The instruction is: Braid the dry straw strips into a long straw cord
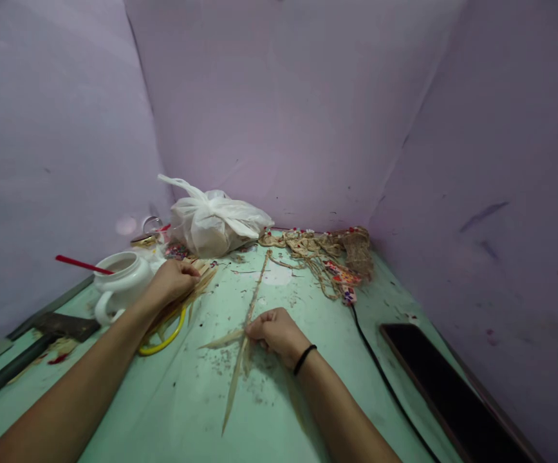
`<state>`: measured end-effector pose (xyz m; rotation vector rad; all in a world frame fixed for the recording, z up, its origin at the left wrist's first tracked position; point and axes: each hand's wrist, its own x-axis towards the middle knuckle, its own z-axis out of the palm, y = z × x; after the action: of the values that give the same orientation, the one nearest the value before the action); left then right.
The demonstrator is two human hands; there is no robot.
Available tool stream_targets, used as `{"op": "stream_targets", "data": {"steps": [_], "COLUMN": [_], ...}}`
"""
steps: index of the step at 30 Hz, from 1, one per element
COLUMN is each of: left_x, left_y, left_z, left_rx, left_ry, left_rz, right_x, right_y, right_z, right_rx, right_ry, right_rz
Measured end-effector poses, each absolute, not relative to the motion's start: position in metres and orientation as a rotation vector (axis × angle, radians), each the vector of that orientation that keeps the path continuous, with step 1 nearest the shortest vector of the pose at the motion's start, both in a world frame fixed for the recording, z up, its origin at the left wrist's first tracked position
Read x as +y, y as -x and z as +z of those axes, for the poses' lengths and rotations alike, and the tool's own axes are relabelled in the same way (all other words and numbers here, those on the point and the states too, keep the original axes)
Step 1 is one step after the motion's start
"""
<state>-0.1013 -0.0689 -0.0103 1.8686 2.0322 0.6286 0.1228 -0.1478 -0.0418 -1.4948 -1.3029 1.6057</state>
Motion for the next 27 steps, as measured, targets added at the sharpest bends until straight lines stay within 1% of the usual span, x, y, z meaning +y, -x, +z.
{"op": "stream_targets", "data": {"steps": [5, 9, 12, 16, 20, 23, 27], "left_x": [-0.077, -0.076, -0.074, -0.078, -0.085, -0.084, -0.080], "left_y": [0.098, 0.097, 0.098, 0.096, 0.092, 0.090, 0.086], "left_z": [-0.004, -0.007, -0.008, 0.003, 0.013, 0.009, 0.000], "left_rx": [2.237, 2.274, 2.217, 1.884, 1.618, 1.700, 1.946], "left_ry": [-1.977, -2.030, -1.995, -1.886, -1.711, -1.763, -2.028], "left_rz": [0.279, 0.178, 0.250, 0.388, 0.377, 0.357, 0.480], "right_x": [-0.148, -0.148, -0.147, -0.147, -0.147, -0.147, -0.147], "right_y": [-0.124, -0.124, -0.124, -0.124, -0.124, -0.124, -0.124], "right_z": [-0.042, -0.042, -0.041, -0.041, -0.042, -0.042, -0.041], "right_rx": [-1.308, -1.308, -1.311, -1.303, -1.302, -1.297, -1.287], "right_ry": [1.474, 1.481, 1.478, 1.473, 1.464, 1.453, 1.460], "right_rz": [1.618, 1.615, 1.624, 1.639, 1.648, 1.658, 1.662]}}
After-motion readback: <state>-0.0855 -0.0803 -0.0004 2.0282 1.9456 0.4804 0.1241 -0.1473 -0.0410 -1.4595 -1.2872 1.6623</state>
